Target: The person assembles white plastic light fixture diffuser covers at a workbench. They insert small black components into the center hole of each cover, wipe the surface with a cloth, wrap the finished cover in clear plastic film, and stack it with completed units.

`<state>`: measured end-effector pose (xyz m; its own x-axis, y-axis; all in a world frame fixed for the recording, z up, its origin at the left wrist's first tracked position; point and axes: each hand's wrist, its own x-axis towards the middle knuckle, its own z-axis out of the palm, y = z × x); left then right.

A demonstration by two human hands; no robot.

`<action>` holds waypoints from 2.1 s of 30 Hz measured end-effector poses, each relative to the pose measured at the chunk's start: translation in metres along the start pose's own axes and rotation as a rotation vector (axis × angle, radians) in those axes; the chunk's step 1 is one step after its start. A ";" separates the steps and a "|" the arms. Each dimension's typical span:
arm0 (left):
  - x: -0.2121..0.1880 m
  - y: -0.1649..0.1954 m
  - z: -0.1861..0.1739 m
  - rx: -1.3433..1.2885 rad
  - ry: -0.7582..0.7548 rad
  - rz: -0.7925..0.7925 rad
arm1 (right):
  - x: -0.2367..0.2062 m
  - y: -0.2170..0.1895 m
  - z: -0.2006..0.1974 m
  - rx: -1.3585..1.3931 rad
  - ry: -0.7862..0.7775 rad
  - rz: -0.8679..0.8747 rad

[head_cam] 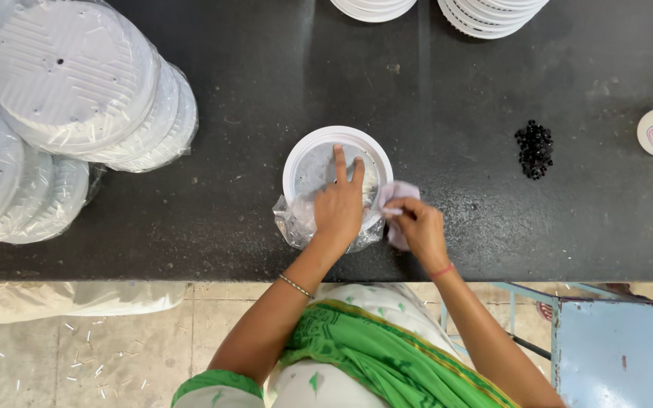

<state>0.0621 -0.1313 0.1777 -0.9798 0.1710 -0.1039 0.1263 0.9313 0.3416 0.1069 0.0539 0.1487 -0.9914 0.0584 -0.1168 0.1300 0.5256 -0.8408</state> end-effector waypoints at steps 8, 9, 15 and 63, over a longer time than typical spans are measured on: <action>-0.007 -0.007 0.003 -0.062 0.011 0.004 | 0.014 0.009 -0.027 0.381 0.198 0.082; -0.008 -0.008 0.003 -0.061 0.012 0.009 | 0.018 0.010 -0.023 0.360 0.185 0.069; -0.008 -0.011 0.001 -0.083 0.043 0.014 | 0.027 0.001 0.003 0.313 -0.029 0.175; 0.033 -0.012 -0.023 -0.065 -0.004 -0.004 | 0.138 -0.020 -0.005 0.101 -0.155 0.199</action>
<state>0.0251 -0.1443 0.1918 -0.9796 0.1685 -0.1097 0.1115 0.9093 0.4009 -0.0324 0.0560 0.1517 -0.9335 0.0169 -0.3582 0.3304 0.4289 -0.8407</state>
